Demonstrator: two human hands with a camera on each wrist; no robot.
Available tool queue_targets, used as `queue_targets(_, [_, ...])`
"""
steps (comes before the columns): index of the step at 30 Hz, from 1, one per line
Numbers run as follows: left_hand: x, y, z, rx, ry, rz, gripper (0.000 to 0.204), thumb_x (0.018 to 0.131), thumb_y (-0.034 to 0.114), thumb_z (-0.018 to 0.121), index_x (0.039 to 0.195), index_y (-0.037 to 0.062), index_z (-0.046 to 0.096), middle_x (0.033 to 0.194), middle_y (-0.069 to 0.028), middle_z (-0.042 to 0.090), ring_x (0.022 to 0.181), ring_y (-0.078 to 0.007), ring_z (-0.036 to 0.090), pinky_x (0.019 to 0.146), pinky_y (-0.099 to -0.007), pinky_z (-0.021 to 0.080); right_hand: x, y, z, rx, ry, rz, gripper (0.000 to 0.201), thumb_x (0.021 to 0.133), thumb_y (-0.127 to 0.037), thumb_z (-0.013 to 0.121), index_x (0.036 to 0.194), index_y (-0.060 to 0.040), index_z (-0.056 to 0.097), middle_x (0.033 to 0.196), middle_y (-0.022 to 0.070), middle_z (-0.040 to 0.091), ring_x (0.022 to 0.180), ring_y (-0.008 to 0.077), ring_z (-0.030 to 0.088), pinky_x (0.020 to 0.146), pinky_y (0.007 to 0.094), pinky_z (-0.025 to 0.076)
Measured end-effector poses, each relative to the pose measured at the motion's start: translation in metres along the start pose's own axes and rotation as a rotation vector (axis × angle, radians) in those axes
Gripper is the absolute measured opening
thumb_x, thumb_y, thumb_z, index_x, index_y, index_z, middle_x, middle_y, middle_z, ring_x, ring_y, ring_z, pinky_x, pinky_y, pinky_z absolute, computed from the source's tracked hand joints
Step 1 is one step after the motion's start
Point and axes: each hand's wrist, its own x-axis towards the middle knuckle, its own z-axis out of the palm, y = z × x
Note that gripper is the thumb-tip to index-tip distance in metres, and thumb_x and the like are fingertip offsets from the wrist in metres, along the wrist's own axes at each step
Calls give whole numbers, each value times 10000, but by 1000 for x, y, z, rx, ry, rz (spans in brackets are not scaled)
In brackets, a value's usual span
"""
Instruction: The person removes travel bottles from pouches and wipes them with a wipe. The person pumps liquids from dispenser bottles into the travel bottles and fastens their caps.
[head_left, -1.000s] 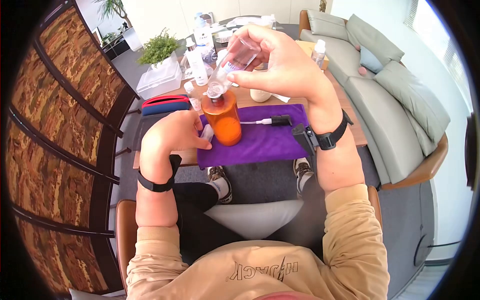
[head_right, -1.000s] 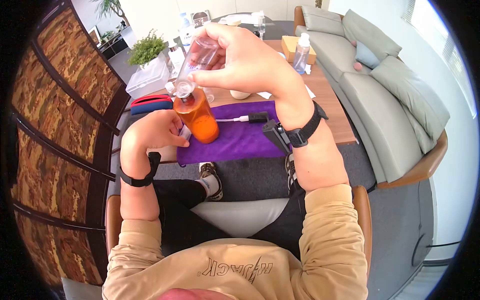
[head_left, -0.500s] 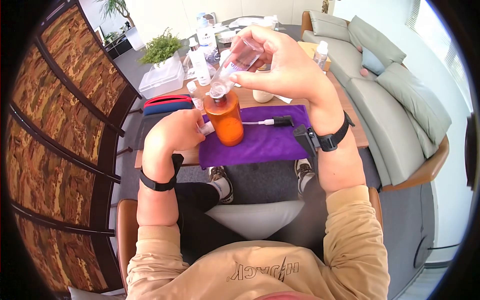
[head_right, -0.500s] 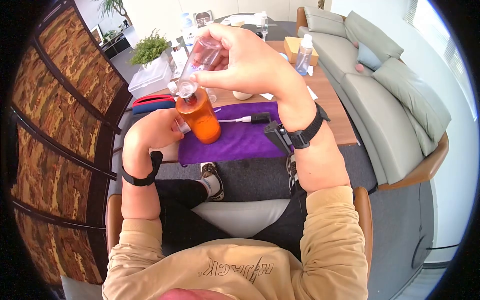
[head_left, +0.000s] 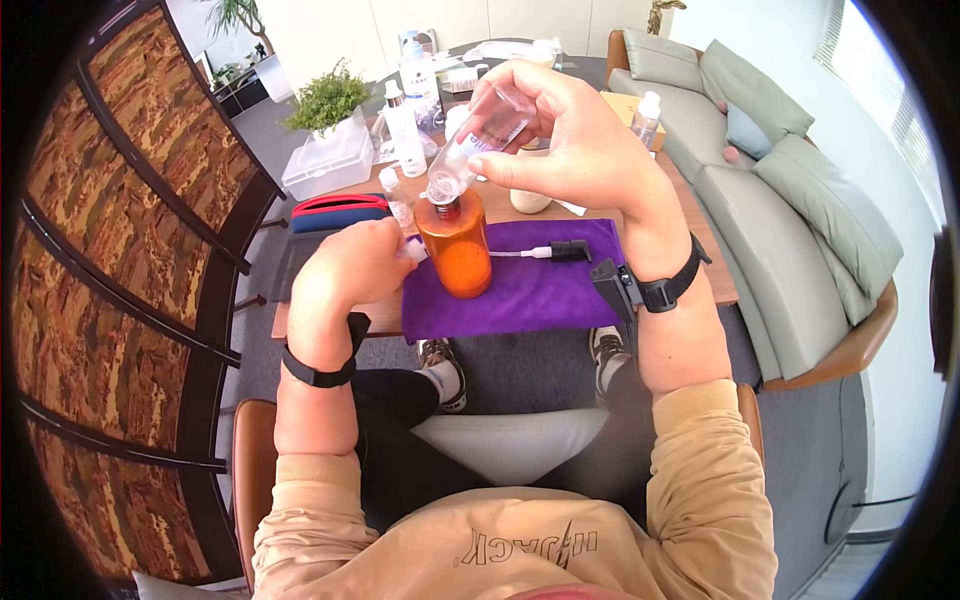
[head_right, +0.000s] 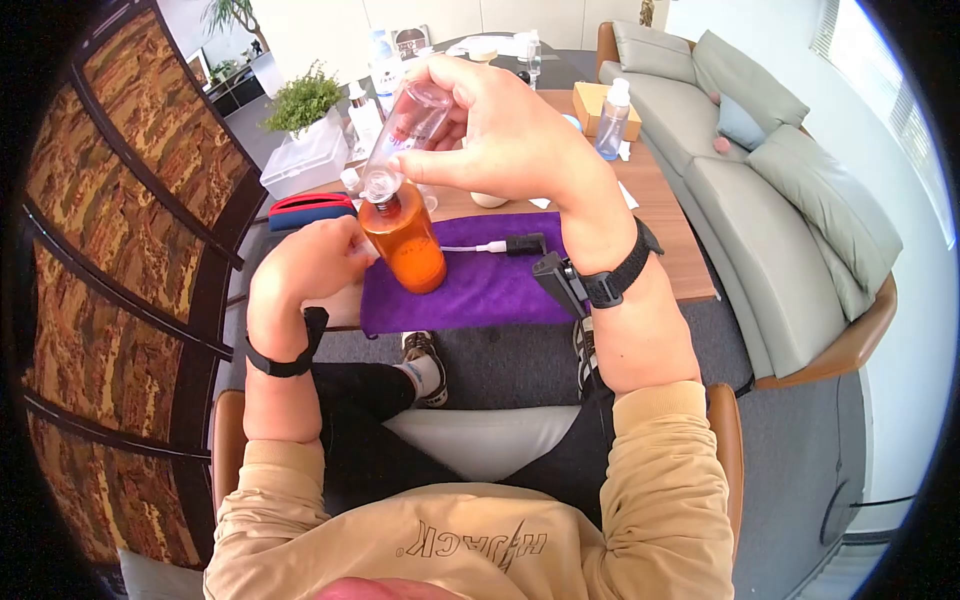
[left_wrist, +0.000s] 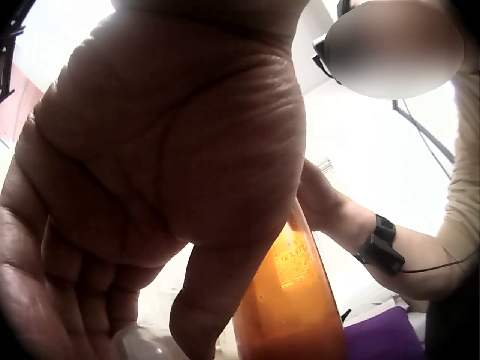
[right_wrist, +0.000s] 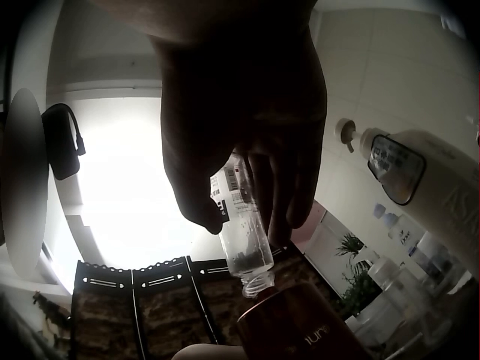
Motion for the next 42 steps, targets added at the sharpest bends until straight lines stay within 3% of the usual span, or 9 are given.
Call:
queue_targets(5, [-21, 3, -32, -190, -5, -142, 315, 1067, 282, 755, 1136, -25, 760, 1072, -295, 804, 1074, -451, 790, 940, -546, 611, 0, -1, -1, 8, 19, -19, 453, 942, -74, 910, 1330, -69, 678, 1229, 63, 823, 1161, 153, 783, 944, 328, 656])
queue_targets(7, [-26, -16, -28, -141, 281, -4, 323, 1076, 286, 750, 1178, -22, 746, 1049, -308, 799, 1069, -457, 791, 916, -537, 609, 0, -1, 0, 0, 29, -9, 461, 944, -72, 906, 1343, -67, 673, 1226, 66, 827, 1159, 150, 781, 939, 329, 655])
queue_targets(12, [-42, -28, -46, -349, 461, 35, 318, 1137, 245, 727, 1216, -63, 709, 1105, -297, 761, 1025, -467, 742, 917, -491, 591, 4, 10, -3, 114, 97, -148, 504, 960, -122, 946, 1368, -36, 664, 1232, 99, 814, 1075, 155, 803, 906, 330, 671])
queue_targets(15, [-51, -26, -54, -453, 583, 39, 282, 1134, 167, 740, 1304, -51, 687, 1139, -190, 753, 970, -283, 737, 883, -418, 616, 4, 3, -5, 226, 219, -122, 487, 978, -94, 925, 1373, -8, 655, 1236, 118, 809, 1079, 173, 809, 937, 335, 680])
queue_targets(21, [-66, -1, -66, -769, 594, 168, 250, 1201, 139, 643, 1410, 1, 634, 1189, -12, 706, 1024, -81, 670, 856, -276, 590, 12, 8, -11, 330, 422, -207, 478, 1012, -91, 892, 1398, 27, 637, 1219, 169, 824, 1122, 206, 826, 954, 335, 682])
queue_targets(23, [-68, 5, -66, -781, 603, 202, 255, 1201, 141, 644, 1414, 0, 632, 1192, -15, 708, 1027, -79, 672, 855, -271, 589, 11, 9, -15, 269, 386, -241, 384, 1078, -50, 749, 1425, 7, 595, 1326, 296, 792, 1184, 378, 824, 1041, 486, 675])
queue_targets(33, [-70, 9, -65, -785, 660, 265, 212, 1145, 47, 697, 1347, -12, 672, 1165, -39, 698, 950, -91, 674, 820, -280, 625, 11, 10, -15, 386, 487, -281, 355, 1080, -74, 754, 1401, 8, 626, 1310, 287, 798, 1149, 360, 829, 990, 474, 672])
queue_targets(38, [-71, 11, -65, -801, 657, 287, 222, 1140, 45, 705, 1351, -14, 671, 1161, -40, 691, 964, -95, 674, 807, -284, 628, 6, 5, -7, 77, 411, -185, 376, 1074, -76, 759, 1414, 15, 626, 1305, 283, 803, 1107, 323, 837, 975, 442, 674])
queue_targets(42, [-71, 10, -65, -790, 672, 253, 251, 1129, 36, 719, 1368, -19, 668, 1202, -50, 682, 977, -103, 672, 797, -284, 628, 11, 10, -4, 218, 408, -272, 377, 1071, -79, 762, 1413, 12, 630, 1305, 280, 806, 1092, 304, 838, 961, 422, 676])
